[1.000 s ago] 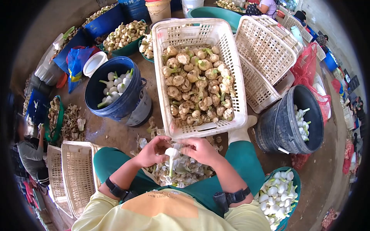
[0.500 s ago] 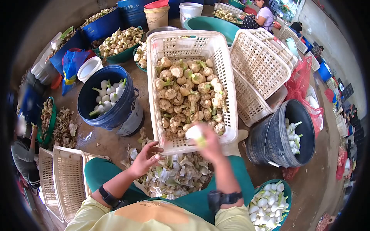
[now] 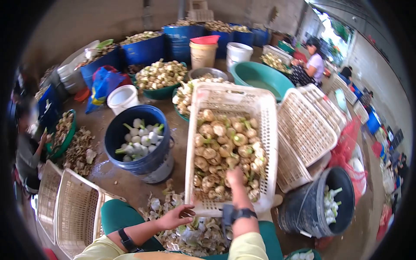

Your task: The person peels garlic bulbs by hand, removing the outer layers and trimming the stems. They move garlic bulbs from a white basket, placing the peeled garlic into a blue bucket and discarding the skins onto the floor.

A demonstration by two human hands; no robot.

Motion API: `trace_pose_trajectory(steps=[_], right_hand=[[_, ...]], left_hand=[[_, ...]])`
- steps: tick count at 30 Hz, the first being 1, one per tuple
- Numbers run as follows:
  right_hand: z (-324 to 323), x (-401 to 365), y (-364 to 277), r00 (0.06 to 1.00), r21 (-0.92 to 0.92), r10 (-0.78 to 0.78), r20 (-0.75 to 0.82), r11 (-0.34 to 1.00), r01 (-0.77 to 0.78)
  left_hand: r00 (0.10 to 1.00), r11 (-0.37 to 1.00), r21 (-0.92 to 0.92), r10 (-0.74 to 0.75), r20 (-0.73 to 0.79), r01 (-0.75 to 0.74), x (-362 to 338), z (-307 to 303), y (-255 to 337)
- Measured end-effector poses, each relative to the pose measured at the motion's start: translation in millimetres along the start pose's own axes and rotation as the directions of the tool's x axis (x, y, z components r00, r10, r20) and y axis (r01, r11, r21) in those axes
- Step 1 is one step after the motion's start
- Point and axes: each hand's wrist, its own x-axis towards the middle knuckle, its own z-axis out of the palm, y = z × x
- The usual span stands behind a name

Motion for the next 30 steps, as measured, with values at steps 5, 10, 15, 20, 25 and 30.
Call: trace_pose_trajectory(steps=[5,10,15,20,25,30], right_hand=[[-76.6,-131.2,-33.0,0.872,0.244,-0.138,0.469,0.97,0.023],[-74.1,-229.1,-47.2,0.864,0.878,-0.283,0.416,0.373,-0.3],[-45.4,-268.7,-58.4,0.942,0.926,-0.176,0.285,0.306,-0.223],[-55.8,-286.2,-66.9,0.938,0.871,-0.051,0.344,0.392,-0.298],[-63.6,-284.8,-33.7,0.801,0.838,-0.261,0.539,0.264,-0.478],[-61.2,-295.5,-43.0,0.837,0.847,-0.171,0.52,0.23,-0.48]], left_hand=[[0.973,0.983,-0.073,0.153,-0.174,-0.168,-0.8,13.3,0.4],[0.638,0.558,0.598,0.764,-0.098,-0.576,-20.7,20.2,26.0],[0.673,0.545,0.666,0.735,-0.086,-0.51,-53.8,26.5,25.4],[0.652,0.398,0.805,0.758,-0.019,-0.439,-68.5,38.3,17.0],[0.824,0.815,0.392,0.529,-0.201,-0.427,-71.7,43.7,22.4],[0.862,0.611,0.728,0.504,-0.054,-0.311,-86.7,48.5,49.1]])
